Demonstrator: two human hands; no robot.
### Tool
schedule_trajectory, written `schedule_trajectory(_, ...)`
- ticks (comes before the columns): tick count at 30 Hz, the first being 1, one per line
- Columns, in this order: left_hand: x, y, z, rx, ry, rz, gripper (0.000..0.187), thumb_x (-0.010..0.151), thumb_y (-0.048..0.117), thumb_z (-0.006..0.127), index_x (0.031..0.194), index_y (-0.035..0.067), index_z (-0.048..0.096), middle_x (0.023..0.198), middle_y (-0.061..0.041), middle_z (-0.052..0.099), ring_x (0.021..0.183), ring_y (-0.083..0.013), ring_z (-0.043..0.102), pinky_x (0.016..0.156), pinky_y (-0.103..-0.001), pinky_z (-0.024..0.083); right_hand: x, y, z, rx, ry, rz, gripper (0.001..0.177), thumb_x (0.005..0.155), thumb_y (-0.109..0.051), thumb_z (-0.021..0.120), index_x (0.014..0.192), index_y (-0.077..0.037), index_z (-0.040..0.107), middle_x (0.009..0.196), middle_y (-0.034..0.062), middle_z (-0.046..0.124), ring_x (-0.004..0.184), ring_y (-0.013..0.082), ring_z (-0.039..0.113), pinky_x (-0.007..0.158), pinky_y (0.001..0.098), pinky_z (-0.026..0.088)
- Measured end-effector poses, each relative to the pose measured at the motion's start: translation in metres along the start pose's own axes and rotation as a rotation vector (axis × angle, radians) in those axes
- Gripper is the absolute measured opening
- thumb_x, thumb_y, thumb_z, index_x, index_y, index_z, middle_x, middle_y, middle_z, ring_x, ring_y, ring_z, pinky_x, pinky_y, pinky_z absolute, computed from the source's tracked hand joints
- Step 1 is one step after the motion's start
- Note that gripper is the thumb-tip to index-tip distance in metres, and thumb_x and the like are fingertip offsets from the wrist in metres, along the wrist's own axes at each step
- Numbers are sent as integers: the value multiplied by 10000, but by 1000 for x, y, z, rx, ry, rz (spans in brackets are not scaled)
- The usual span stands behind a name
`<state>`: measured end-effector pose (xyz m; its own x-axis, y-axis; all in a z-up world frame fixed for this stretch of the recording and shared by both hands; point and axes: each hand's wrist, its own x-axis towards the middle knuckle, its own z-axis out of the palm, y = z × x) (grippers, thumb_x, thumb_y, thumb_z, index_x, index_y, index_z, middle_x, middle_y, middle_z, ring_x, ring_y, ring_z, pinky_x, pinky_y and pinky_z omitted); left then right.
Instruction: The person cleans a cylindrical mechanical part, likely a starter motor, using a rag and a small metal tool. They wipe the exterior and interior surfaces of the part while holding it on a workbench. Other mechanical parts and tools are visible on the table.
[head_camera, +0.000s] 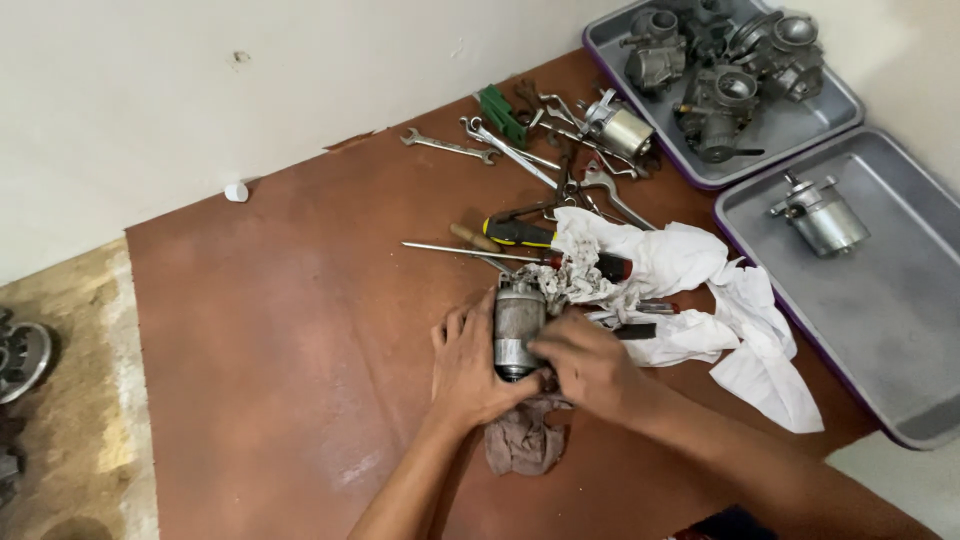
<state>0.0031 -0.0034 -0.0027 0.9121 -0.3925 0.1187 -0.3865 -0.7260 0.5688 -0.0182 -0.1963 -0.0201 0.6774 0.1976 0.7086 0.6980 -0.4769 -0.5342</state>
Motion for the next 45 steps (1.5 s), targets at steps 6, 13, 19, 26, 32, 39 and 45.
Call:
schedule_trajectory(6,-1,5,-3,-8,61,26,1217,556,630,782,1545,53,369,1308,-158,627,1216,-352,512,1009,-506,322,27,-34,-26,-30,-61,-153,239,989,-10,522,1058,-9,751,1001,173,685,753,313,667,715,387,596)
schedule_trajectory(13,2,5,-6,-4,46,6,1251,534,659,800,1544,65,360,1283,-160,641,1219,-356,524,1012,-517,327,21,-1,-16,-115,-186,-283,151,891,-162,718,923,-18,687,1066,162,717,889,243,684,851,415,588)
schedule_trajectory(19,0,6,-7,-44,51,0,1222,529,646,801,1519,61,389,1298,-162,637,1211,-375,530,1013,-533,327,15,23,-7,-44,-85,-170,207,966,-16,573,1083,17,741,1038,165,694,836,347,687,717,414,581)
schedule_trajectory(26,-5,4,-2,-38,34,-3,1227,535,641,786,1536,67,370,1292,-155,628,1214,-354,514,1014,-508,305,21,-1,-19,-3,-240,-154,249,953,-106,572,1108,60,675,1090,210,657,893,349,656,757,438,553)
schedule_trajectory(32,-2,1,-2,-44,-1,-16,1241,523,645,780,1544,77,363,1336,-147,614,1229,-354,512,996,-506,324,22,10,-14,166,-211,116,229,962,-176,672,1068,9,756,991,180,729,844,360,726,745,448,600)
schedule_trajectory(39,-5,0,-2,-180,141,-3,1246,582,747,729,1556,94,310,1608,-281,290,1334,-468,441,1025,-602,333,29,21,-14,994,115,815,316,933,114,596,1241,56,641,965,199,719,699,262,697,579,395,626)
schedule_trajectory(45,-8,-3,-5,-347,312,149,1121,621,585,795,1538,102,367,1589,-268,321,1430,-464,372,1042,-532,295,34,5,-7,1023,51,933,316,924,139,572,1213,80,684,1006,218,713,759,300,724,670,440,640)
